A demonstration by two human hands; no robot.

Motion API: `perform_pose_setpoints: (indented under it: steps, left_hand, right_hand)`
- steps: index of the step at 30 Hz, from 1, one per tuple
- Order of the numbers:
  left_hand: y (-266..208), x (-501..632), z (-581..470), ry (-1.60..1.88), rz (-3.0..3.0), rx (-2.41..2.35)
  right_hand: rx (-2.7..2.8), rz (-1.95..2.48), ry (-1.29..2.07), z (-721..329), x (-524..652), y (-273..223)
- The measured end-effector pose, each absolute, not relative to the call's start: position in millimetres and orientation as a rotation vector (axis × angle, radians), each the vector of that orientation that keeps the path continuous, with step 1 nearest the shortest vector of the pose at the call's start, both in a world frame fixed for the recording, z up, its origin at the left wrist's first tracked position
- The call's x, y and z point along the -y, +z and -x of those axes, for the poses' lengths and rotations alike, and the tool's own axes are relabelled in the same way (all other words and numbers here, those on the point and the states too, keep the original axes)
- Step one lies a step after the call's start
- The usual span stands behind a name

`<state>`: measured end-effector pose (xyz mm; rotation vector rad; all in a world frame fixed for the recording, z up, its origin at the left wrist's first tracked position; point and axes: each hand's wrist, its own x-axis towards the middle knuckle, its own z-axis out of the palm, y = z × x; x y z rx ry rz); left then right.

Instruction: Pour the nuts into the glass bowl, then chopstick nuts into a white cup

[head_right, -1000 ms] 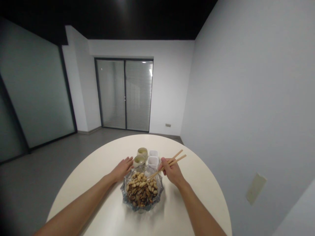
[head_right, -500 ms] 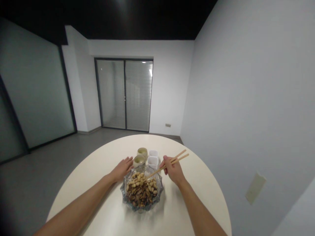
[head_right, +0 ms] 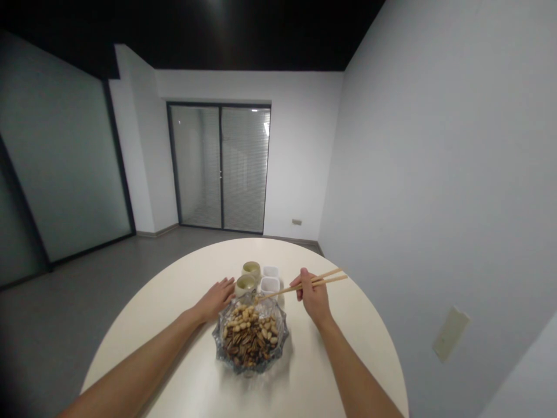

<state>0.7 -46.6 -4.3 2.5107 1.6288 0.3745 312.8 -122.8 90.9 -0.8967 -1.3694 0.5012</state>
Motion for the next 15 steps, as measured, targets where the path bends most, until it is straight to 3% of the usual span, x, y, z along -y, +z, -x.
perform_pose_setpoints:
  steps: [15]
  left_hand:
    - [-5.8, 46.6, 0.0, 0.392, -2.503, -1.625]
  right_hand:
    - [1.235, 1.028, 0.334, -320.6, 116.1, 88.8]
